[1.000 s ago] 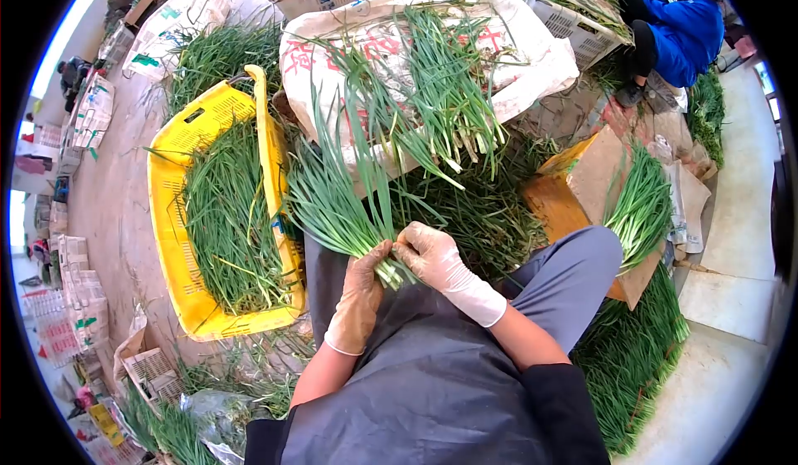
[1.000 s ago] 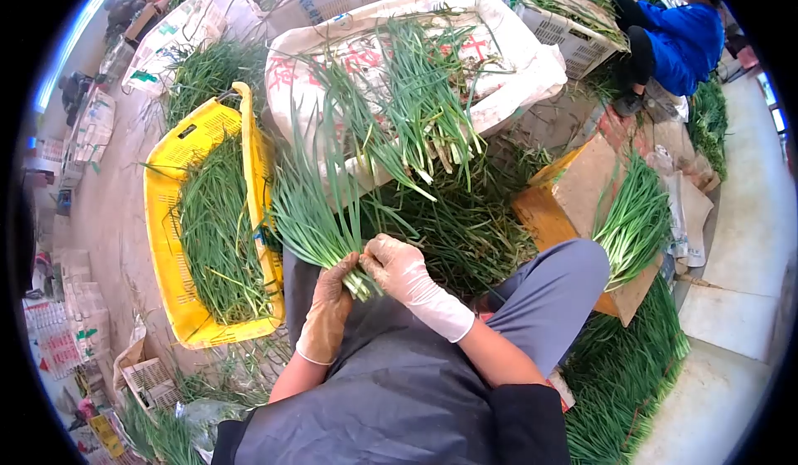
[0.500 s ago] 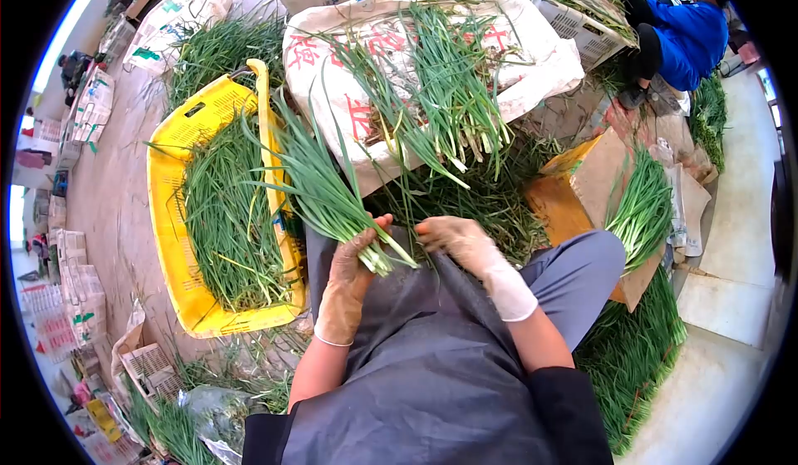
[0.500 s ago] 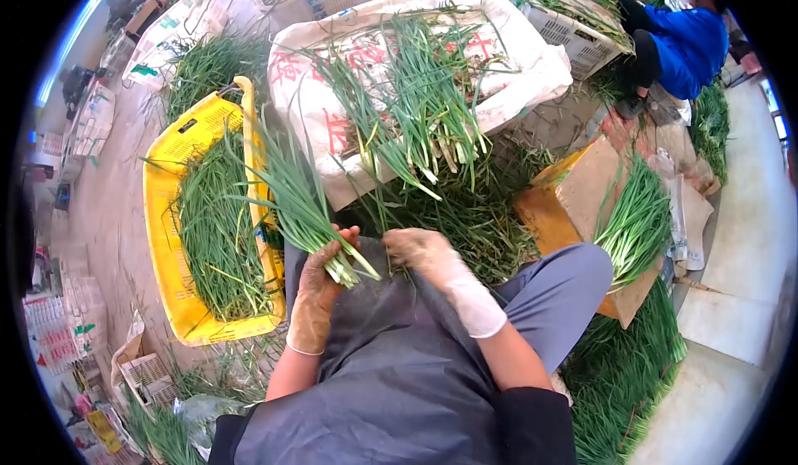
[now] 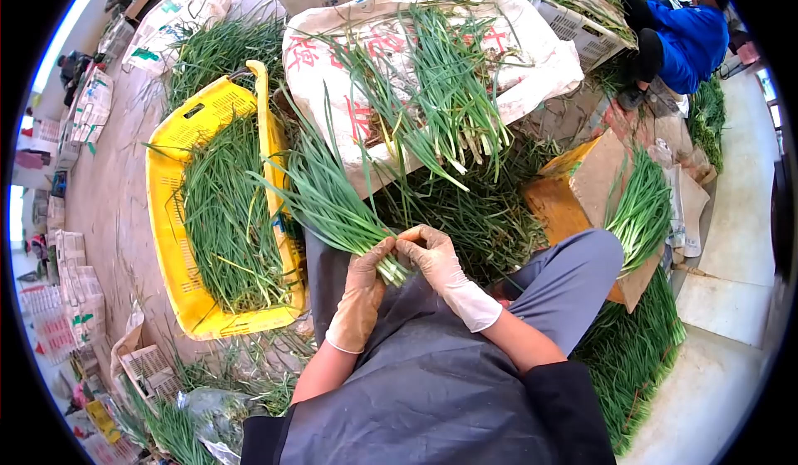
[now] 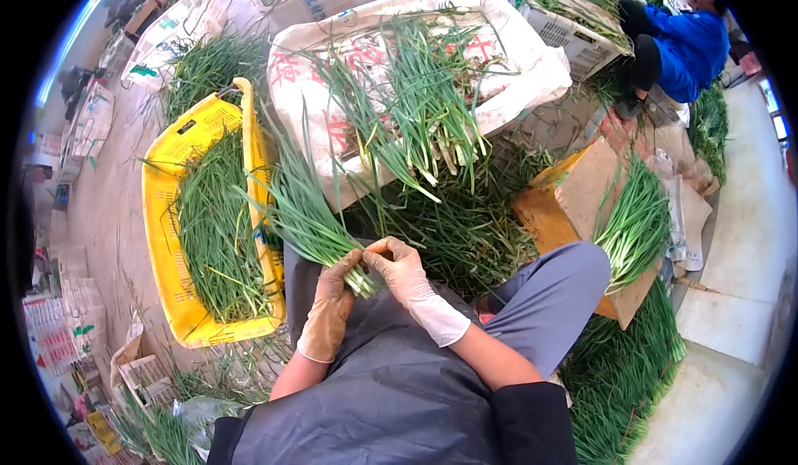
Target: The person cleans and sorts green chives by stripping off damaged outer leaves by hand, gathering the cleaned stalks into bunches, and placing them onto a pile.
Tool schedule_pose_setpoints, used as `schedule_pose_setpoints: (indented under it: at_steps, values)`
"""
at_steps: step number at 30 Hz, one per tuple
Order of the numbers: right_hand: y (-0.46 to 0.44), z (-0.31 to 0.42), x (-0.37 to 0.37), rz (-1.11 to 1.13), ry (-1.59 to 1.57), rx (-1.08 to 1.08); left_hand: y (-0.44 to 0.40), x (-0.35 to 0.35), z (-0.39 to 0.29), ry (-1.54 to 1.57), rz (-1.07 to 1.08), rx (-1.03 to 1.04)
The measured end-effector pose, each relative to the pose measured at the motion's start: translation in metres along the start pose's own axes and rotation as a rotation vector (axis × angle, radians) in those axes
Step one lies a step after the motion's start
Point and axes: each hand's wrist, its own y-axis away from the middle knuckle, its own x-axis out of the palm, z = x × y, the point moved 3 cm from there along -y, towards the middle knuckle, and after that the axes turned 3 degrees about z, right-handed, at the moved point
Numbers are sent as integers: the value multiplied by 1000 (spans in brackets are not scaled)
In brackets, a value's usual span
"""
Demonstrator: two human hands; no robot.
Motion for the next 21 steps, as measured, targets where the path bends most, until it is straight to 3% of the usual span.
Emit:
schedule_pose_setpoints:
  at_steps: [2,6,8,10,12,14,16,18,19,21]
  values:
    - [3,1,-2,-11,-38,-10,1,3,5,18,-29,24]
    - [7,9,-38,-236,4,-65,-6,-3,2,84,-108,99]
    - [6,-13,-87,-47,328,83,-3,-3,-13,130,-50,48]
    - [9,-24,-128,-3,1329,403,-2,-5,-26,152,-4,88]
    - [21,5,-108,-236,1227,49,-2,-13,-32,83,55,86]
    - [16,39,-55,11,319,-50,4,-8,-29,72,71,70]
    - [10,43,-11,237,98,80,6,3,-20,63,70,82]
    - [0,40,12,378,362,47,8,7,-18,60,100,92]
    - [-1,31,15,304,175,122,8,7,-17,82,81,94]
    - [3,38,4,286,314,187,8,7,-16,115,66,113]
